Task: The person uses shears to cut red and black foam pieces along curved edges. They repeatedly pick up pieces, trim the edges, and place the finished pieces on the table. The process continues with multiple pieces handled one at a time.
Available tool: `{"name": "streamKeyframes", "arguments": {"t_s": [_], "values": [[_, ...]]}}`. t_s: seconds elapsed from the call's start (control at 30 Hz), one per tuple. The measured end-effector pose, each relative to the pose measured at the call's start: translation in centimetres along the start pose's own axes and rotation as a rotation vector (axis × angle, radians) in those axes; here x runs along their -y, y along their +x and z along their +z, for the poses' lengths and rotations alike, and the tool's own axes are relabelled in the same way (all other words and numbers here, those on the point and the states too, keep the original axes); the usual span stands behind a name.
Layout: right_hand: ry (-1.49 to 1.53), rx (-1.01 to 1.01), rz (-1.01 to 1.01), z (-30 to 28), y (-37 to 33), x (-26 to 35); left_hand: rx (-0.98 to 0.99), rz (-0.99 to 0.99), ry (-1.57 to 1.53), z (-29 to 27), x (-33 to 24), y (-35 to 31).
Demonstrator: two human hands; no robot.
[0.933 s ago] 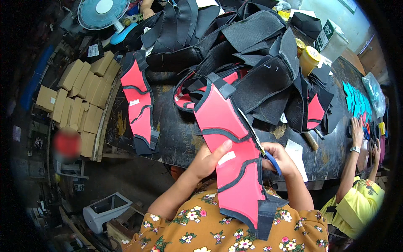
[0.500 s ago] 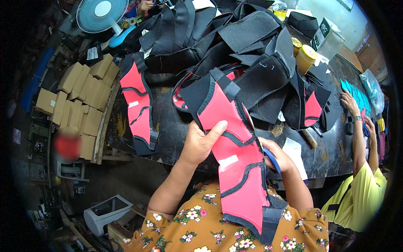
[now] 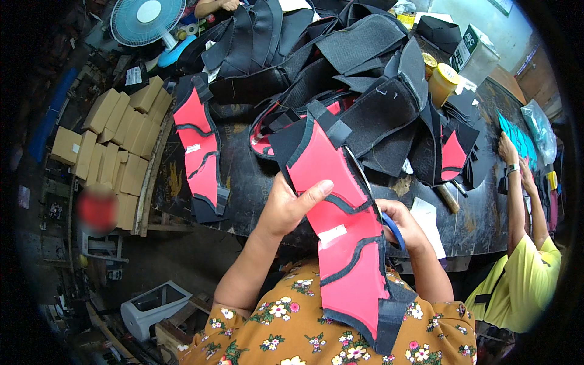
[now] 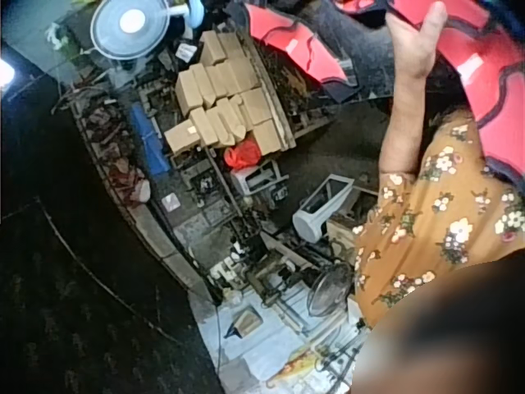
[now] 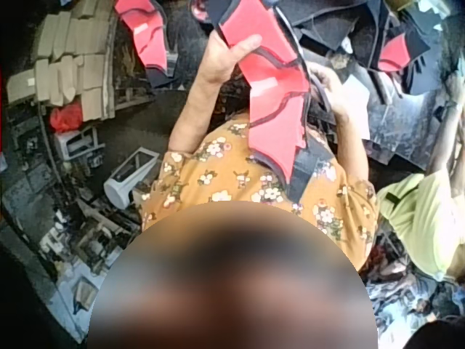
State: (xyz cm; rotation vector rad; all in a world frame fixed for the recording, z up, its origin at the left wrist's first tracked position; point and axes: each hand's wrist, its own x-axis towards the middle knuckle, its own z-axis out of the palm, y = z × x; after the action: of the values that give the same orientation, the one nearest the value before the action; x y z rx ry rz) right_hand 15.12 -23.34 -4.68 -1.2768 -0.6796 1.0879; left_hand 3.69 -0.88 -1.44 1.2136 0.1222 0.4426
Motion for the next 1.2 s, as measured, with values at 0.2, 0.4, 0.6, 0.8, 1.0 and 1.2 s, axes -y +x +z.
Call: {"name": "streamKeyframes", "arguments": {"t_s": [0.2,0.4,0.6,0.8,1.0,1.2], "values": [[-0.255,0.055,-0.195,-0.4,0.2,0.6,-0.028,0.004,0.102,-0.7,-0.1,0.8],[-0.358,0.038,-0.162,-1.3,0.3,0.4,-0.022,0.051,0.162,-0.4,-0.1,0.7],[-0.213,-0.021,-0.031,-1.2,0.1,-0.5,-0.022,0.115,0.292,-0.5,-0.4,0.5],[-0.211,0.007,-0.08,-0.8,-0.1,0.1,-0.017,0.026,0.059,-0.4,0.0,0.5],[-0.311,0.062,-0.115,-1.4,0.3,0.4,-0.005,0.073,0.207,-0.4,-0.2,0.7],[-0.211,0.006,-0.034,-1.2,0.1,-0.2,-0.023,0.067,0.201,-0.4,0.0,0.4]]}}
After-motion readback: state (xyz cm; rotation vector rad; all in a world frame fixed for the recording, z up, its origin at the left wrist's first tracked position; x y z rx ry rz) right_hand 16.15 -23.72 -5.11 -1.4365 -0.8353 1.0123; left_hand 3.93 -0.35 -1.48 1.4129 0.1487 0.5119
